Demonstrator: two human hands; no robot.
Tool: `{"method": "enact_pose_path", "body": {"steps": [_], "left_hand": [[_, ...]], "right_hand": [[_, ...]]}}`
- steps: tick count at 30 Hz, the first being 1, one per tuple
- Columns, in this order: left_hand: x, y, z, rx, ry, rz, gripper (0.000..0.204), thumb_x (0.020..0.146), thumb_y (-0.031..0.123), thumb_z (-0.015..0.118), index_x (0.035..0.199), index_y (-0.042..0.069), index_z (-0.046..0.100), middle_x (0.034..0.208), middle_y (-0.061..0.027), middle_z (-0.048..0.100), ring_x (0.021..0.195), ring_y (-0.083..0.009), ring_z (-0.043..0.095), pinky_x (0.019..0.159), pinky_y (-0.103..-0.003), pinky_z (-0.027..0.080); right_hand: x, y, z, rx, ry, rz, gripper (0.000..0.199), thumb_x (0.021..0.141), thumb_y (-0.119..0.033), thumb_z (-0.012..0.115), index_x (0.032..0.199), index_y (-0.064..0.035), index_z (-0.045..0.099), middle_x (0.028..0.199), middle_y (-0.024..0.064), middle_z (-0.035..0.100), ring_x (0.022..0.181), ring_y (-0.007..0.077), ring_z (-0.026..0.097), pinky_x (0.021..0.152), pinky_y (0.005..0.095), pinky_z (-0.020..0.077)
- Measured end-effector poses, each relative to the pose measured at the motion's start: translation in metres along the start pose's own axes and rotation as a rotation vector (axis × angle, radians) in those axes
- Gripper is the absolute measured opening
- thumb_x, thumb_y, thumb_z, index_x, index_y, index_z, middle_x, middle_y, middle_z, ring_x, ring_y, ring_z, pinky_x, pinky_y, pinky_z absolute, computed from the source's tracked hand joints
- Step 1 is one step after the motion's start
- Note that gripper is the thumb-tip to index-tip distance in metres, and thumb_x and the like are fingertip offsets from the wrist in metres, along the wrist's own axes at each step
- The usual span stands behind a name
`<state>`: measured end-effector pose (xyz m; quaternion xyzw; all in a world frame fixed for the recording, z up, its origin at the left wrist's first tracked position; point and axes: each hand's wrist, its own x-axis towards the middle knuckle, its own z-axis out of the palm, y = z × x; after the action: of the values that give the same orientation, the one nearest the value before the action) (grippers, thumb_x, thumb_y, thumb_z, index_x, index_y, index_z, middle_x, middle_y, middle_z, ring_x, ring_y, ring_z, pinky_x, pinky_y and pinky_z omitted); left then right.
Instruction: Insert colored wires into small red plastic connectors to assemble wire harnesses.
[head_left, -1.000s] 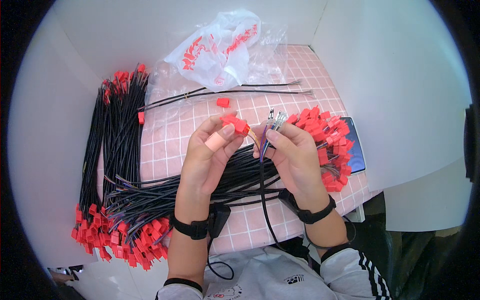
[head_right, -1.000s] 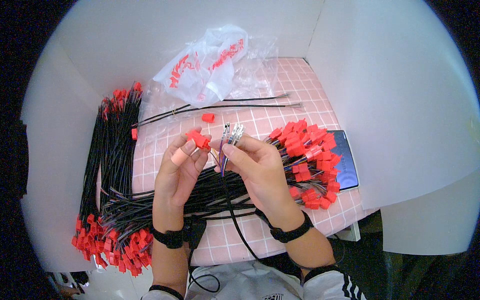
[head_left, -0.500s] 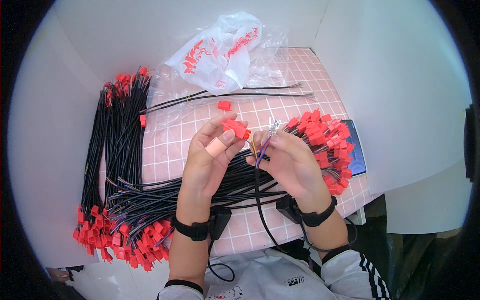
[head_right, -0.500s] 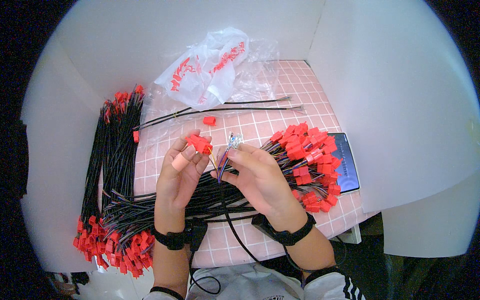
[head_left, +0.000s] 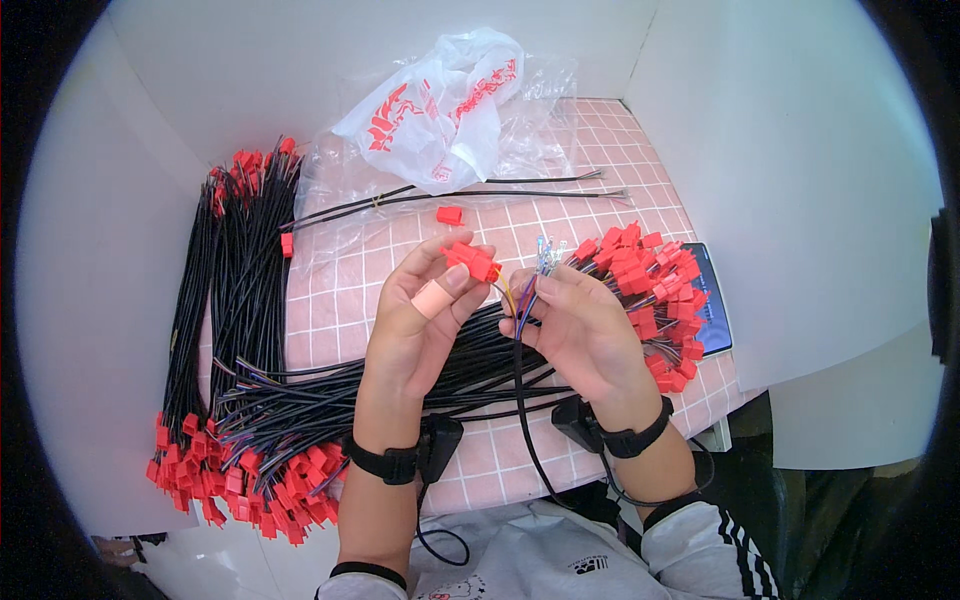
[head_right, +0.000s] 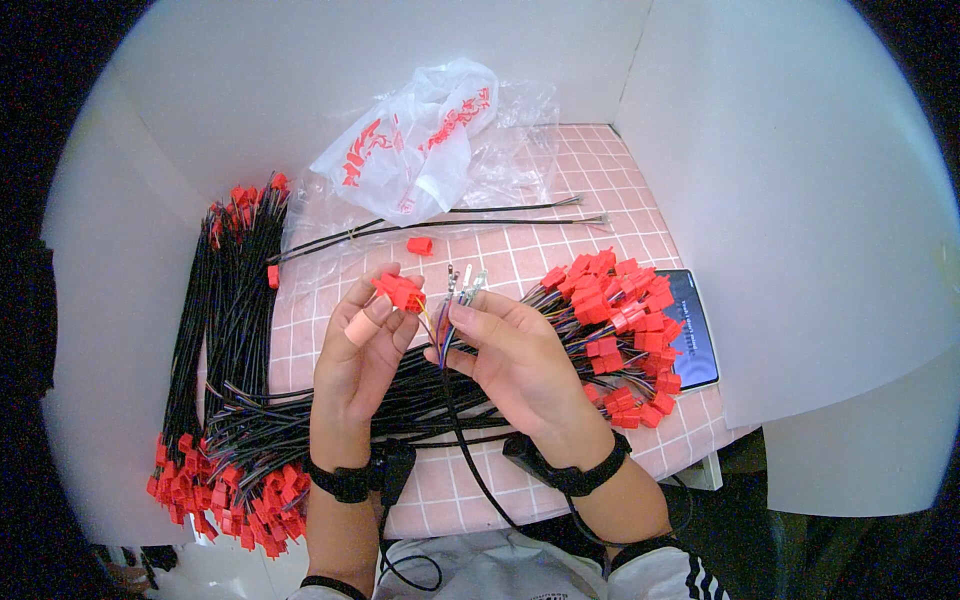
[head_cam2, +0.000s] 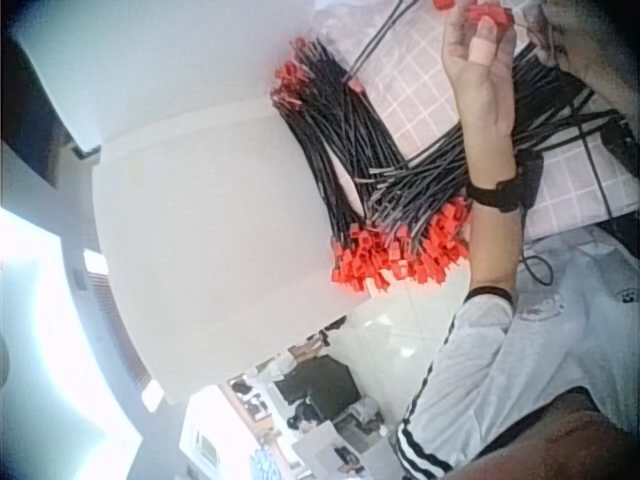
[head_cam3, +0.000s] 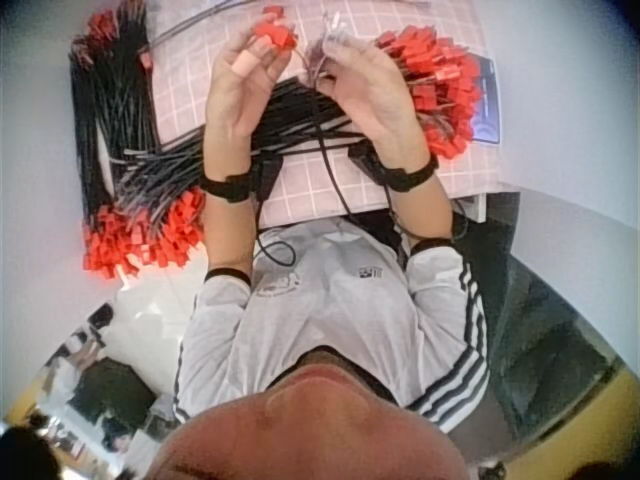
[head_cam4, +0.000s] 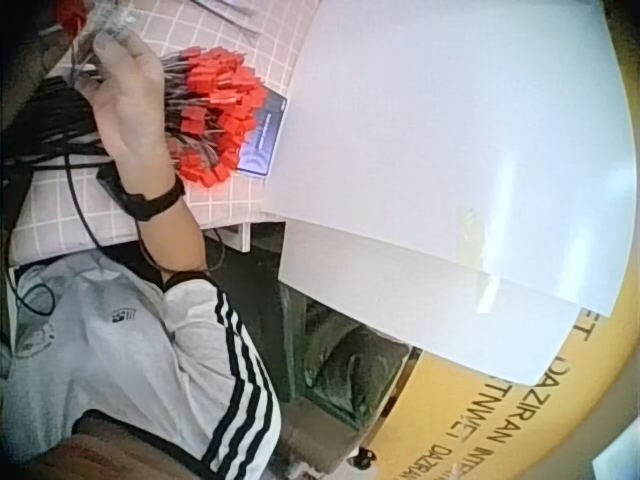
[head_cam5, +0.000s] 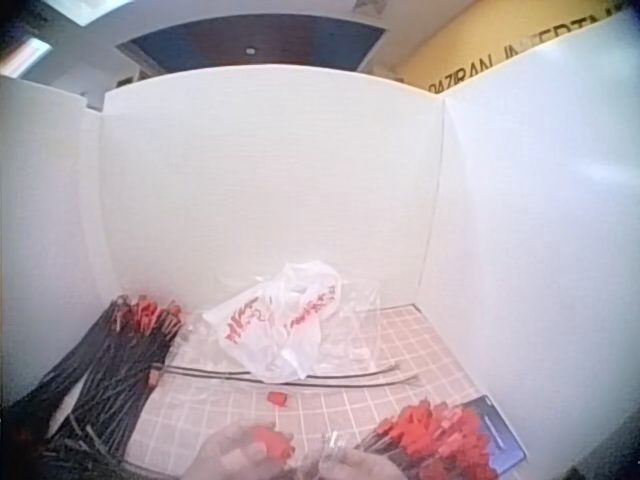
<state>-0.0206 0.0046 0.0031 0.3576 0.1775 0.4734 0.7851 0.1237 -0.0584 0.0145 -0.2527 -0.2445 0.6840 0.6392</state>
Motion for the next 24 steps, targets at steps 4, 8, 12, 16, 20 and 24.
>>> {"method": "enact_pose_path", "body": {"steps": [4, 8, 12, 16, 20, 24], "left_hand": [[0.0007, -0.0014, 0.0001, 0.017, -0.03, 0.026, 0.034, 0.078, 0.005, 0.055, 0.11, 0.0, 0.045, 0.108, -0.0169, 0.051, 0.097, -0.0193, 0.053, 0.083, -0.028, 0.044], [-0.0003, -0.0005, 0.0025, 0.044, -0.039, 0.031, 0.034, 0.078, 0.004, 0.054, 0.111, 0.0, 0.045, 0.11, -0.0174, 0.05, 0.099, -0.0202, 0.052, 0.085, -0.03, 0.043], [-0.0016, 0.0003, 0.0037, 0.033, -0.057, 0.049, 0.033, 0.079, 0.004, 0.053, 0.11, 0.0, 0.044, 0.111, -0.0176, 0.049, 0.099, -0.0209, 0.052, 0.086, -0.031, 0.042], [-0.0009, -0.0008, 0.0038, 0.015, -0.073, 0.056, 0.033, 0.079, 0.004, 0.053, 0.111, 0.0, 0.043, 0.111, -0.0179, 0.049, 0.099, -0.0213, 0.052, 0.086, -0.031, 0.043], [-0.0007, -0.0021, 0.0037, 0.003, -0.072, 0.062, 0.034, 0.079, 0.004, 0.052, 0.111, 0.0, 0.043, 0.111, -0.018, 0.049, 0.099, -0.0212, 0.052, 0.085, -0.031, 0.043], [-0.0013, -0.0022, 0.004, 0.015, -0.083, 0.054, 0.034, 0.079, 0.005, 0.052, 0.111, 0.0, 0.043, 0.11, -0.0181, 0.049, 0.098, -0.0218, 0.052, 0.084, -0.032, 0.043]], "right_hand": [[-0.001, 0.0006, -0.0011, 0.033, -0.025, 0.039, 0.018, 0.082, -0.015, 0.048, 0.092, -0.0006, 0.052, 0.091, 0.0101, 0.054, 0.088, 0.0196, 0.052, 0.077, 0.0369, 0.043], [0.0006, -0.0004, -0.0061, 0.117, -0.029, 0.139, 0.021, 0.081, -0.018, 0.045, 0.089, -0.0002, 0.052, 0.091, 0.0113, 0.054, 0.088, 0.0226, 0.052, 0.078, 0.0382, 0.043], [-0.0002, -0.0035, -0.0032, 0.195, -0.071, 0.178, 0.019, 0.08, -0.013, 0.045, 0.087, 0.0034, 0.053, 0.09, 0.0123, 0.055, 0.087, 0.0251, 0.055, 0.08, 0.0403, 0.0439], [0.0003, -0.0029, -0.0018, 0.182, -0.064, 0.195, 0.016, 0.078, -0.011, 0.045, 0.081, 0.0027, 0.052, 0.088, 0.0137, 0.055, 0.086, 0.0262, 0.056, 0.081, 0.0404, 0.0441], [0.0004, -0.0024, -0.0075, 0.095, -0.118, 0.18, 0.013, 0.076, -0.012, 0.043, 0.072, -0.0007, 0.046, 0.092, 0.0146, 0.053, 0.088, 0.0289, 0.054, 0.08, 0.0401, 0.0453], [0.0006, -0.0017, -0.004, 0.072, -0.093, 0.19, 0.014, 0.076, -0.012, 0.043, 0.073, 0.0006, 0.048, 0.089, 0.0146, 0.053, 0.087, 0.0289, 0.054, 0.078, 0.0394, 0.0462]]}}
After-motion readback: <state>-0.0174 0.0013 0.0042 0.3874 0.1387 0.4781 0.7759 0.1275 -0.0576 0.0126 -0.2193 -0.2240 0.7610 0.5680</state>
